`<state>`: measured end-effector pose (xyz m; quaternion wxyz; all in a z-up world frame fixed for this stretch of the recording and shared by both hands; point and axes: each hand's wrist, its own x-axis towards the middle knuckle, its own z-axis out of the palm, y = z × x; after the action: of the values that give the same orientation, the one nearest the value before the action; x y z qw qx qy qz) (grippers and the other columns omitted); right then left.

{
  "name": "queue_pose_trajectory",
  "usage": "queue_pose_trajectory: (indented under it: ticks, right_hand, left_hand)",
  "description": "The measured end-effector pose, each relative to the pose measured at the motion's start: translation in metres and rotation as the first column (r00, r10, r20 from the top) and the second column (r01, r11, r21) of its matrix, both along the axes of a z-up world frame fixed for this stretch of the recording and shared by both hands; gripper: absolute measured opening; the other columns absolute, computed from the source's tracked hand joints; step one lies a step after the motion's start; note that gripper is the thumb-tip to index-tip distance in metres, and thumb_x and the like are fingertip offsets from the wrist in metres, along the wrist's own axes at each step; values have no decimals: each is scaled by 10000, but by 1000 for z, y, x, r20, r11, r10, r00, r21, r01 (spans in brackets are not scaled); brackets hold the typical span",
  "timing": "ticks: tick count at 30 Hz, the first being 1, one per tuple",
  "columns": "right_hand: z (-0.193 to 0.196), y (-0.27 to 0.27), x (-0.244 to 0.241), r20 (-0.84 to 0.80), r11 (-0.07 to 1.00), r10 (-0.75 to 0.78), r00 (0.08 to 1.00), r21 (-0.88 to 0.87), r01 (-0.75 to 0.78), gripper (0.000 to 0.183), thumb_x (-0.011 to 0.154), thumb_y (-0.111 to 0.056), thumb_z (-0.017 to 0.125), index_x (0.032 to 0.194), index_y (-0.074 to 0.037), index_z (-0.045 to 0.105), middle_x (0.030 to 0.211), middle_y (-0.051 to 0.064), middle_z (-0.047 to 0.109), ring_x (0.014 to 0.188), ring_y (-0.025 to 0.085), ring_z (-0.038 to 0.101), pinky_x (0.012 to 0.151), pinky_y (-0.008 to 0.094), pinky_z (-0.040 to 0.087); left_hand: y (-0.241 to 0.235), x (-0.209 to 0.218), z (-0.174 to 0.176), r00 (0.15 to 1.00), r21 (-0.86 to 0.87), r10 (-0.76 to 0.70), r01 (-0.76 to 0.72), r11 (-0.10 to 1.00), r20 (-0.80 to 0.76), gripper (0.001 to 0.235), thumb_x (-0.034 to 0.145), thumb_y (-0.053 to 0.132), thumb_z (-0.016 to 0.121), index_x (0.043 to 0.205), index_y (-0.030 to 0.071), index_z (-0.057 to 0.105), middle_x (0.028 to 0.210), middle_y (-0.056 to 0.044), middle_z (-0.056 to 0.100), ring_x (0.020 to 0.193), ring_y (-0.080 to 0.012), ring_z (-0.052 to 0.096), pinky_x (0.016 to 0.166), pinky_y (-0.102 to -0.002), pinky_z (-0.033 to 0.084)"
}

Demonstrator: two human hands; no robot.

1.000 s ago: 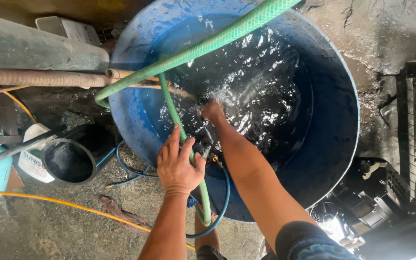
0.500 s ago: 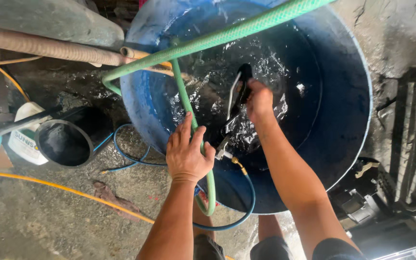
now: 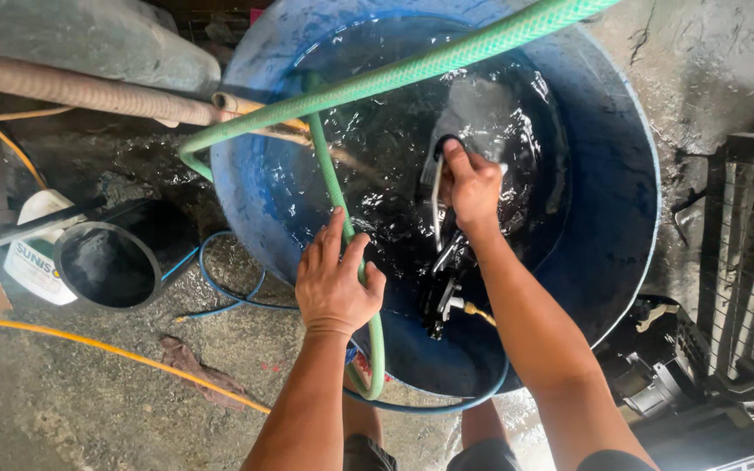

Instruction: The person uses a blowtorch to heat a black plastic fan shroud, then walks to a water barrel to rinse a metal radiator with a hose. They return to the workbench and use the blowtorch to heat the radiator fins.

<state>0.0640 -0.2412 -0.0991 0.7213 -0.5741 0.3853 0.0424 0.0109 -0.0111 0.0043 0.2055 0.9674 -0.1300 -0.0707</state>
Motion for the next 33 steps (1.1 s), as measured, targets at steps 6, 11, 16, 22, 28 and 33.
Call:
queue_pose_trajectory:
  ticks: [6, 11, 16, 22, 28, 33]
  right_hand:
    - [-48, 28, -27, 102, 981, 149, 984, -141, -134, 415, 951, -343, 756, 745, -19, 598, 601, 2, 540, 494, 114, 471, 439, 304, 352]
    - [-59, 73, -45, 49, 825, 403, 914, -452, -339, 398, 888, -352, 807, 797, 6, 660, 635, 111, 601, 601, 226, 551, 580, 379, 446]
    - [-64, 111, -51, -291, 783, 431, 854, -350, -514, 421, 832, -411, 790, 951, -9, 745, 847, 209, 714, 834, 359, 702, 746, 443, 528]
    - [-75, 133, -63, -336, 800, 214, 917, -478, -362, 492, 841, -459, 757, 947, 21, 733, 899, 232, 719, 841, 382, 695, 782, 449, 523]
    - [-112, 118, -79, -202, 933, 14, 979, -351, -85, 500, 929, -459, 705, 816, 27, 676, 646, 117, 604, 638, 196, 522, 633, 399, 451]
    - [-142, 103, -79, -103, 906, 65, 993, -410, -102, 625, 943, -460, 671, 600, 50, 558, 494, 79, 478, 510, 201, 378, 554, 437, 358]
  left_hand:
    - [-1, -3, 1, 1000, -28, 11, -11, 1000, 23, 381, 762, 224, 693, 1131, 137, 721, 1539, -135, 497, 1267, -392, 592, 1020, -499, 484]
    - [0, 1, 0, 1000, 1, 3, -3, 1000, 24, 392, 736, 233, 700, 1115, 133, 723, 1525, -137, 506, 1212, -388, 602, 1009, -505, 495]
    - [0, -2, 1, 1000, 21, 13, -13, 1000, -28, 382, 753, 240, 698, 1117, 128, 730, 1534, -130, 501, 1182, -381, 610, 968, -497, 501]
    - [0, 0, 3, 999, 6, 24, -23, 1000, -46, 398, 749, 247, 693, 1130, 139, 736, 1536, -130, 492, 1137, -364, 625, 949, -495, 509]
    - [0, 0, 3, 999, 7, 24, -23, 1000, -47, 410, 750, 245, 698, 1144, 138, 738, 1537, -128, 495, 1104, -354, 638, 918, -481, 520]
    - [1, -1, 2, 999, 1, 20, -20, 1000, -35, 413, 737, 241, 697, 1134, 134, 738, 1528, -131, 500, 1067, -344, 651, 892, -475, 528]
